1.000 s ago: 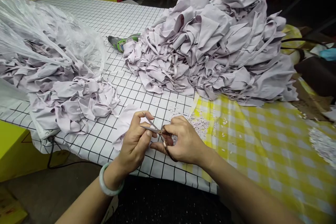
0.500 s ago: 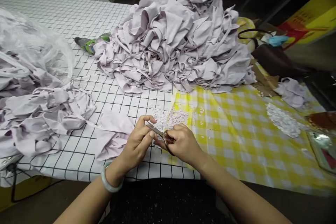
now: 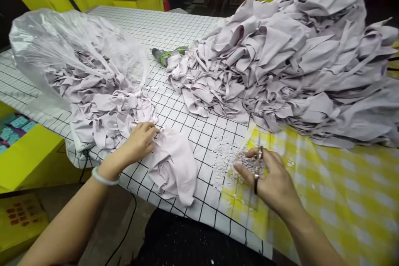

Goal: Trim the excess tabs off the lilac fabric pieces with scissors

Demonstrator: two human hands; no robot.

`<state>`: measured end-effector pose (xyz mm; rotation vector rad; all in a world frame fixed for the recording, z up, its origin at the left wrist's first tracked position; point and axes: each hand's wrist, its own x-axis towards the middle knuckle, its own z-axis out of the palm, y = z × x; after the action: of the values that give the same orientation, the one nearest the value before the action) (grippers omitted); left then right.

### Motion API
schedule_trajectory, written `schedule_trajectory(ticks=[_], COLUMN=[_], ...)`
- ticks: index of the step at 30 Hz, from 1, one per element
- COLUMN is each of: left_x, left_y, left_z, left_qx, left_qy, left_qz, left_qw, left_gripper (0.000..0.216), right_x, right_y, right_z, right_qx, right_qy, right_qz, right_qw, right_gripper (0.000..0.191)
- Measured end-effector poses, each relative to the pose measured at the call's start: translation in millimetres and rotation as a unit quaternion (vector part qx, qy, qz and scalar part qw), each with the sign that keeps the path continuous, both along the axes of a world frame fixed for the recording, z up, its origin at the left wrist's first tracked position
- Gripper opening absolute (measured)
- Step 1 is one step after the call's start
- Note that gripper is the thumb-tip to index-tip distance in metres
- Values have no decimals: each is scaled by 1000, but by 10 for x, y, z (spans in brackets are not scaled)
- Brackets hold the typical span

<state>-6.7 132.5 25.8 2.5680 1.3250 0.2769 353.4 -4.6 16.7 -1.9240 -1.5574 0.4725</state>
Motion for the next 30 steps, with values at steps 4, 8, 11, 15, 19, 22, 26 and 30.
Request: schedule_trajectory(ticks=[4, 8, 11, 15, 19, 22, 26, 30], left_x=[120, 244, 251, 276, 363, 403, 387, 364], left_y=[105, -177, -434, -605, -588, -569, -596, -617], left_z=[-130, 128, 276, 269, 262, 301, 326, 384], left_qx=[19, 42, -107, -475, -598, -550, -510, -464], left_qy=[-19, -85, -242, -461, -514, -504, -473, -453], left_qz=[-7, 6, 49, 124, 103, 102, 92, 61], left_qw=[1000, 995, 963, 739, 607, 659, 712, 758], left_gripper=[14, 12, 12, 21, 29, 28, 30, 30], right_x=[-765, -1556, -1818, -1718, -1554, -1505, -1447, -1435], right_y=[200, 506, 714, 837, 849, 856, 875, 837], right_z=[61, -61, -139, -6, 193, 207, 101, 20], right_qx=[-18, 60, 88, 81, 83, 92, 70, 36], right_qy=[136, 231, 301, 383, 395, 392, 399, 399], right_qz=[97, 184, 161, 148, 194, 202, 186, 185], right_qw=[986, 953, 936, 908, 894, 893, 895, 897], right_gripper=[35, 22, 17, 18, 14, 13, 15, 17])
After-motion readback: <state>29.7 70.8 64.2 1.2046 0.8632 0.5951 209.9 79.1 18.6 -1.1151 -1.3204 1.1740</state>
